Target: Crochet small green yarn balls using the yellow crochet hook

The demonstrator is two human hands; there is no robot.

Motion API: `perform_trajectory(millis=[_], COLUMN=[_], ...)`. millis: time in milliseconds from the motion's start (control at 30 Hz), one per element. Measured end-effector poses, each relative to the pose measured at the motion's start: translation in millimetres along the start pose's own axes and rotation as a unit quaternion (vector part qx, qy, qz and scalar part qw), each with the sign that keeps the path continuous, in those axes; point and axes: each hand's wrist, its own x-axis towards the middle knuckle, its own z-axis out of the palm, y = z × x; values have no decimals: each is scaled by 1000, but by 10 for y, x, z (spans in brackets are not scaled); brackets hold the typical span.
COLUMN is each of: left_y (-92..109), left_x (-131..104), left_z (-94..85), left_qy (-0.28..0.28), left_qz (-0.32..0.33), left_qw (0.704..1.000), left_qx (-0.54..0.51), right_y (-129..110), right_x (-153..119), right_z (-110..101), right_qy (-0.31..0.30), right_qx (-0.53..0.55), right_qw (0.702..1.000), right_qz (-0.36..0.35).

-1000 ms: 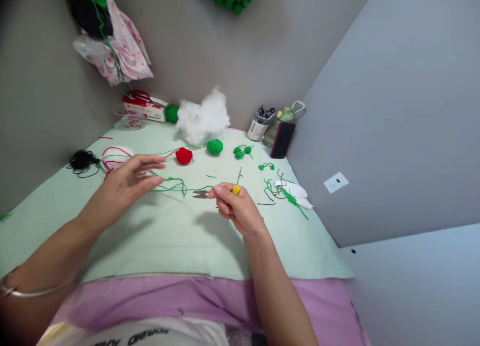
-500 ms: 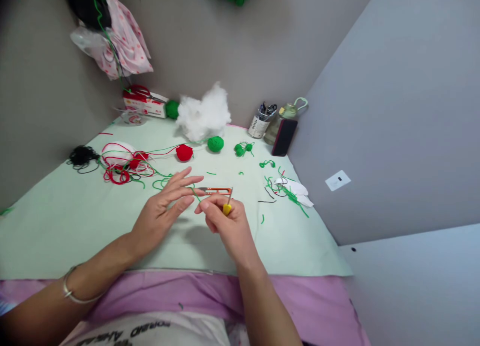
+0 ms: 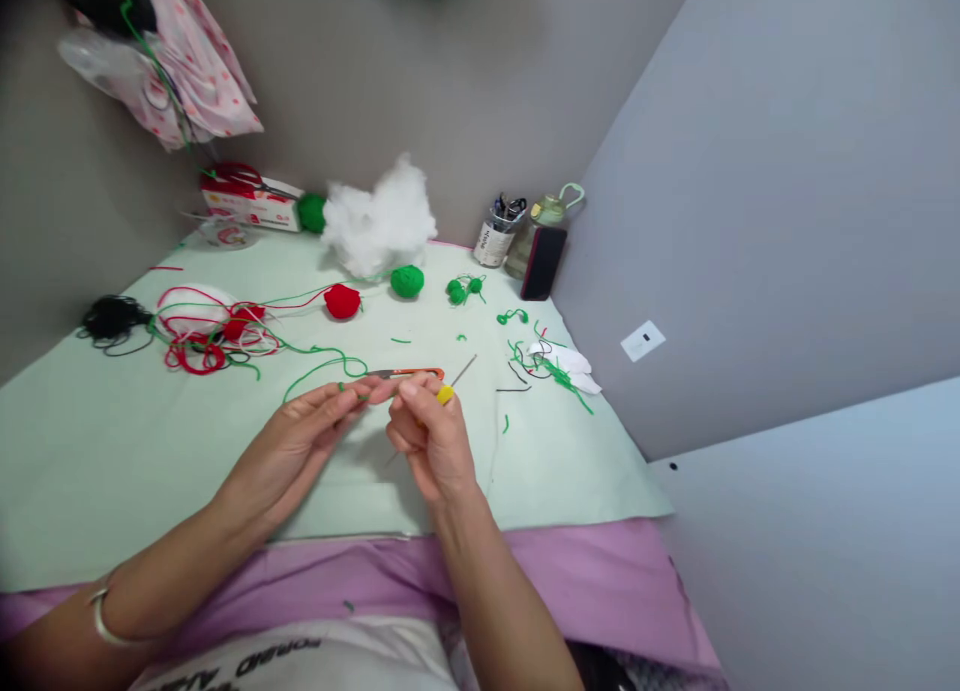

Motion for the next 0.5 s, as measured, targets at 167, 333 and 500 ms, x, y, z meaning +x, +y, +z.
perform_trajectory(millis=[167, 333, 500], left_y=[45, 121, 170], left_x=[8, 29, 65], left_z=[-53, -93, -133], left_qy=[1, -37, -81], left_qz=[171, 276, 175], left_qw=[963, 911, 931], left_qx=[207, 304, 308], right_y=[25, 34, 46], right_x=[10, -20, -25], right_z=[-65, -114, -147], right_qy=[17, -32, -39], right_qx=[-45, -121, -185], right_qw=[998, 987, 979], right_qz=[48, 101, 81])
